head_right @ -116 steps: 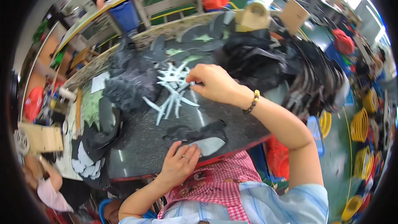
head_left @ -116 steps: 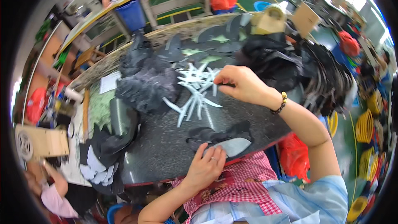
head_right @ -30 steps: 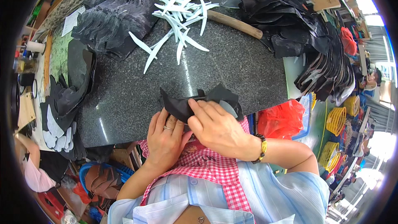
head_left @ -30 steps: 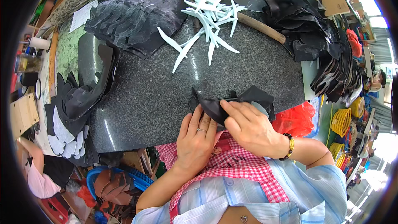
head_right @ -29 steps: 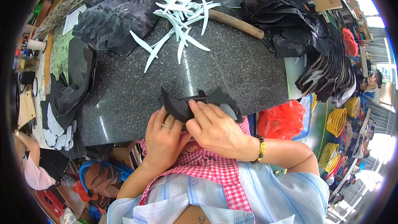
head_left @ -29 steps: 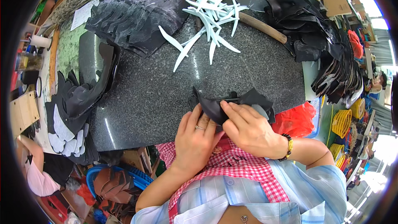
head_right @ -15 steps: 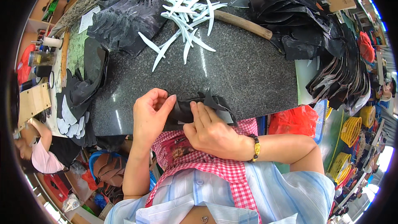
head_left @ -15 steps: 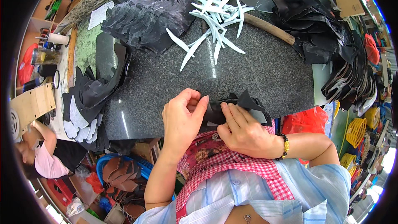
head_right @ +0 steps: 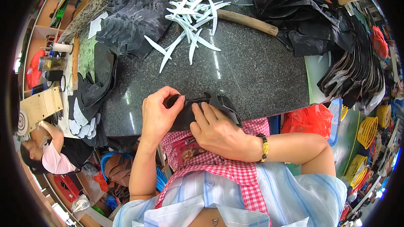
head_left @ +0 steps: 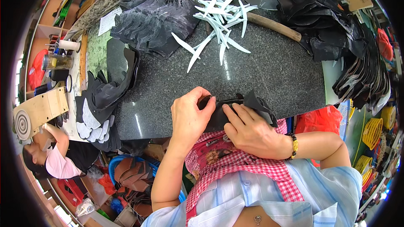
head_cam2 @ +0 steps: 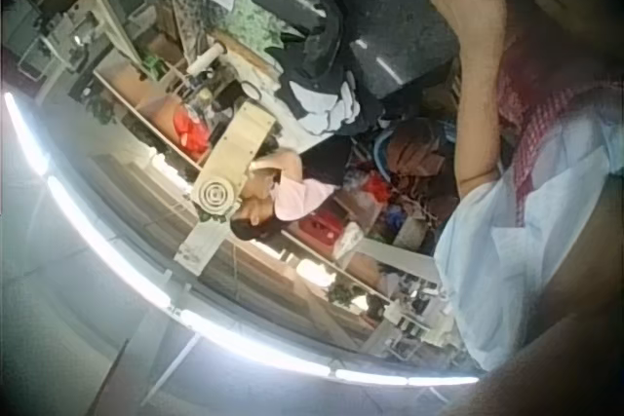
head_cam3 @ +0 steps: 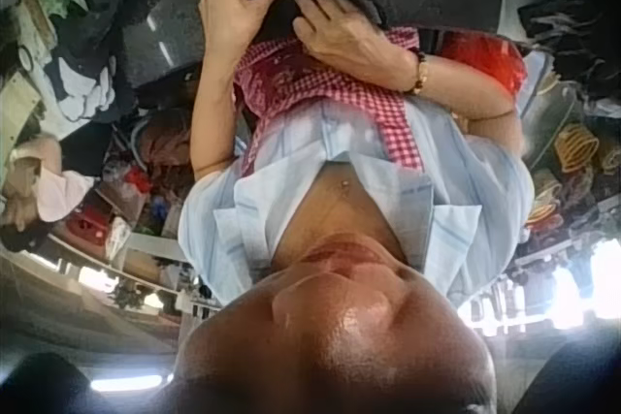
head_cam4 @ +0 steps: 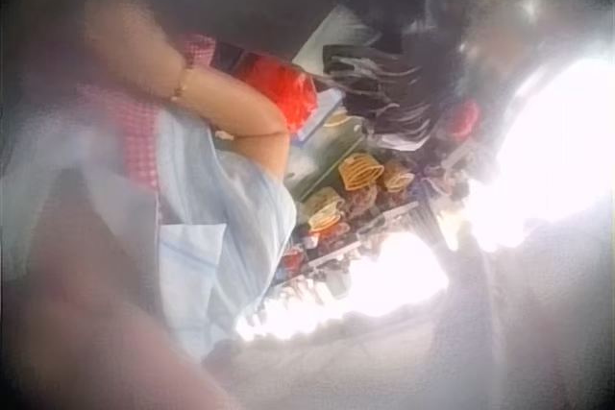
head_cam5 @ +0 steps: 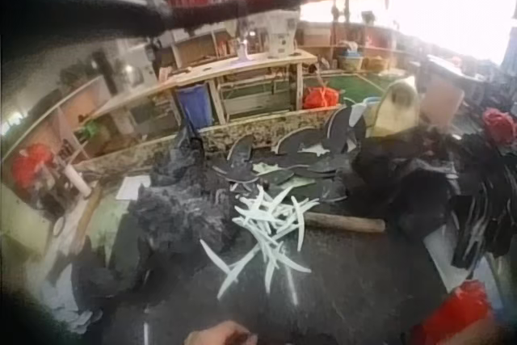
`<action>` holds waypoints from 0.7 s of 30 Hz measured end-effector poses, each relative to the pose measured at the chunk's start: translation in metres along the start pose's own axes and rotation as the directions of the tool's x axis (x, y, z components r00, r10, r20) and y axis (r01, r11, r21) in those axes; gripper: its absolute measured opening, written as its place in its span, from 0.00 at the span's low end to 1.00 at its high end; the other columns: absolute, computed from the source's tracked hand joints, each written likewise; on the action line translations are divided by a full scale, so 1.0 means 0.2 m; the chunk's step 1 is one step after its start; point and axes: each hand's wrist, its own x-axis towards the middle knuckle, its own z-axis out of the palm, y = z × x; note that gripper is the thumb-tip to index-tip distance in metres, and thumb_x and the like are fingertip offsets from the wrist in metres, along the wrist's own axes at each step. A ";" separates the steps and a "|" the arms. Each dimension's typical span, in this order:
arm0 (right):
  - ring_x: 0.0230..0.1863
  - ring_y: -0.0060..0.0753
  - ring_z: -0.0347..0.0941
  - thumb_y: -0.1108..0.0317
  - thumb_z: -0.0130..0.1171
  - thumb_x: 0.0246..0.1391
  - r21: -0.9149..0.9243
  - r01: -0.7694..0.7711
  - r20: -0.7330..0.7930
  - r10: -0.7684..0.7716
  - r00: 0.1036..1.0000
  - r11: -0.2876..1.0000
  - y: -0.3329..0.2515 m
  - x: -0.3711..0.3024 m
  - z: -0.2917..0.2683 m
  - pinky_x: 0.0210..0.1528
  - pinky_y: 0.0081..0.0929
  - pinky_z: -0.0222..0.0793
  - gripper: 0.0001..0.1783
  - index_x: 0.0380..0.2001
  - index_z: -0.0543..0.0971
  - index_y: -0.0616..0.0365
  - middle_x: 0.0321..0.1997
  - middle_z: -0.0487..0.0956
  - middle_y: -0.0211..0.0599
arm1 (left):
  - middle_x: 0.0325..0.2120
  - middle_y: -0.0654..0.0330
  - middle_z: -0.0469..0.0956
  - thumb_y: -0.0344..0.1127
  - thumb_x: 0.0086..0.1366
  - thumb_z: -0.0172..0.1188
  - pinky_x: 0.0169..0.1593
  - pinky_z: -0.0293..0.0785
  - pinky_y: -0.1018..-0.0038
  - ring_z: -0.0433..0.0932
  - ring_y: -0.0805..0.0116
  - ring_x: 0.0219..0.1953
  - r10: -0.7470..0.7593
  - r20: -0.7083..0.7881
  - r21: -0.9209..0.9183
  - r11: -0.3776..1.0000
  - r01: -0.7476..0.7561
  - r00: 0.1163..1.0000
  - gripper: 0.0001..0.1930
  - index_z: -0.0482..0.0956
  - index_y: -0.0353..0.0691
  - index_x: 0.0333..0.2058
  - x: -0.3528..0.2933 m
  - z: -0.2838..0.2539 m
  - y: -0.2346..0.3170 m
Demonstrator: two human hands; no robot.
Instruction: The person places reinforcement strips and lining pieces onto leather shoe upper components, then folds and presses the edges over them by hand.
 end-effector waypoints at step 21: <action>0.37 0.36 0.73 0.74 0.65 0.40 0.483 -0.475 -0.019 0.552 0.834 0.735 0.28 -0.11 -0.19 0.46 0.35 0.67 0.28 0.48 0.71 0.54 0.32 0.75 0.37 | 0.53 0.47 0.69 0.44 0.57 0.62 0.53 0.69 0.61 0.70 0.52 0.54 0.550 0.112 0.399 0.738 -0.545 0.827 0.27 0.72 0.31 0.50 -0.24 0.06 -0.05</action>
